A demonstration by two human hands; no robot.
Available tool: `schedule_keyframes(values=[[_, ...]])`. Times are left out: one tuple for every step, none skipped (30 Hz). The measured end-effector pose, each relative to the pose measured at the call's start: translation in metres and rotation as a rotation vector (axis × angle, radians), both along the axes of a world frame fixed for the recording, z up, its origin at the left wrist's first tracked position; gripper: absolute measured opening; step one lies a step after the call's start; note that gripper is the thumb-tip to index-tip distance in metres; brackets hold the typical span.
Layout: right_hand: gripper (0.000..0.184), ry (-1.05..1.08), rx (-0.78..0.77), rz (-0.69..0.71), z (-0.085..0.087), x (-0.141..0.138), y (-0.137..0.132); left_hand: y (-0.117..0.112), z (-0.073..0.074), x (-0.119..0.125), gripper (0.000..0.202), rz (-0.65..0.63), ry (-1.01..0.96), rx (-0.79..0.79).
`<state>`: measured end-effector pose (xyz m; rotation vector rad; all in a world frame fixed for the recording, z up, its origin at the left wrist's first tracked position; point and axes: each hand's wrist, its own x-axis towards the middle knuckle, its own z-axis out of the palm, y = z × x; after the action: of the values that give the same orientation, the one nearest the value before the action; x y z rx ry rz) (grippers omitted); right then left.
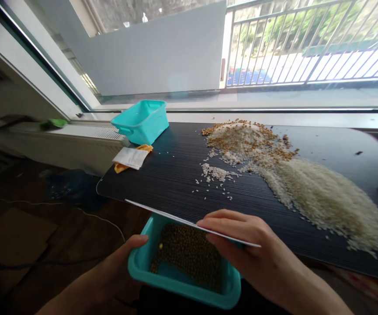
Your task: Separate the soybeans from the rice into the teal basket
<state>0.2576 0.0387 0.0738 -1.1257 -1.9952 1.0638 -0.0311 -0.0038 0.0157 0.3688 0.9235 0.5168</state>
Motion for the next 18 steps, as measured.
schedule_keyframes(values=[[0.019, 0.022, 0.012, -0.060, -0.001, -0.003, -0.002, -0.002, -0.003, -0.001, 0.052, -0.007, -0.024, -0.006], [0.018, 0.048, 0.028, -0.153, -0.003, -0.006, -0.004, -0.004, -0.006, -0.001, 0.053, 0.007, -0.031, 0.009], [0.018, 0.083, 0.047, -0.273, -0.007, -0.011, -0.004, -0.005, -0.010, 0.000, 0.056, 0.008, -0.033, 0.010], [0.021, 0.112, 0.070, -0.387, -0.011, -0.017, -0.002, -0.006, -0.013, 0.001, 0.058, -0.003, -0.038, 0.007], [0.024, 0.110, 0.074, -0.446, -0.016, -0.024, 0.001, -0.006, -0.017, 0.003, 0.060, -0.008, -0.041, -0.015], [0.025, 0.108, 0.080, -0.477, -0.021, -0.032, 0.006, -0.006, -0.020, 0.005, 0.061, -0.016, -0.048, -0.042], [0.026, 0.104, 0.086, -0.503, -0.027, -0.038, 0.011, -0.006, -0.022, 0.008, 0.063, -0.022, -0.055, -0.076], [0.028, 0.099, 0.092, -0.528, -0.032, -0.043, 0.016, -0.005, -0.024, 0.010, 0.065, -0.021, -0.058, -0.110], [0.028, 0.094, 0.093, -0.553, -0.036, -0.046, 0.020, -0.004, -0.026, 0.012, 0.066, -0.017, -0.058, -0.135], [0.029, 0.089, 0.097, -0.586, -0.039, -0.047, 0.023, -0.003, -0.026, 0.013, 0.067, -0.010, -0.053, -0.151], [0.030, 0.084, 0.101, -0.625, -0.042, -0.045, 0.024, -0.002, -0.027, 0.014, 0.068, -0.003, -0.045, -0.155], [0.033, 0.079, 0.105, -0.671, -0.042, -0.041, 0.023, -0.001, -0.027, 0.014, 0.068, 0.004, -0.035, -0.153], [0.035, 0.072, 0.112, -0.720, -0.042, -0.035, 0.021, 0.000, -0.027, 0.014, 0.068, 0.007, -0.029, -0.148], [0.037, 0.063, 0.117, -0.768, -0.041, -0.029, 0.018, 0.000, -0.027, 0.015, 0.068, 0.007, -0.031, -0.145], [0.037, 0.051, 0.122, -0.813, -0.039, -0.021, 0.013, 0.001, -0.027, 0.015, 0.068, 0.005, -0.039, -0.147], [0.036, 0.038, 0.127, -0.854, -0.037, -0.014, 0.009, 0.002, -0.026, 0.016, 0.067, 0.003, -0.041, -0.153], [0.035, 0.023, 0.130, -0.891, -0.035, -0.007, 0.004, 0.002, -0.025, 0.018, 0.066, -0.003, -0.036, -0.161], [0.033, 0.008, 0.135, -0.925, -0.033, 0.000, -0.001, 0.003, -0.024, 0.019, 0.064, -0.010, -0.024, -0.168]])
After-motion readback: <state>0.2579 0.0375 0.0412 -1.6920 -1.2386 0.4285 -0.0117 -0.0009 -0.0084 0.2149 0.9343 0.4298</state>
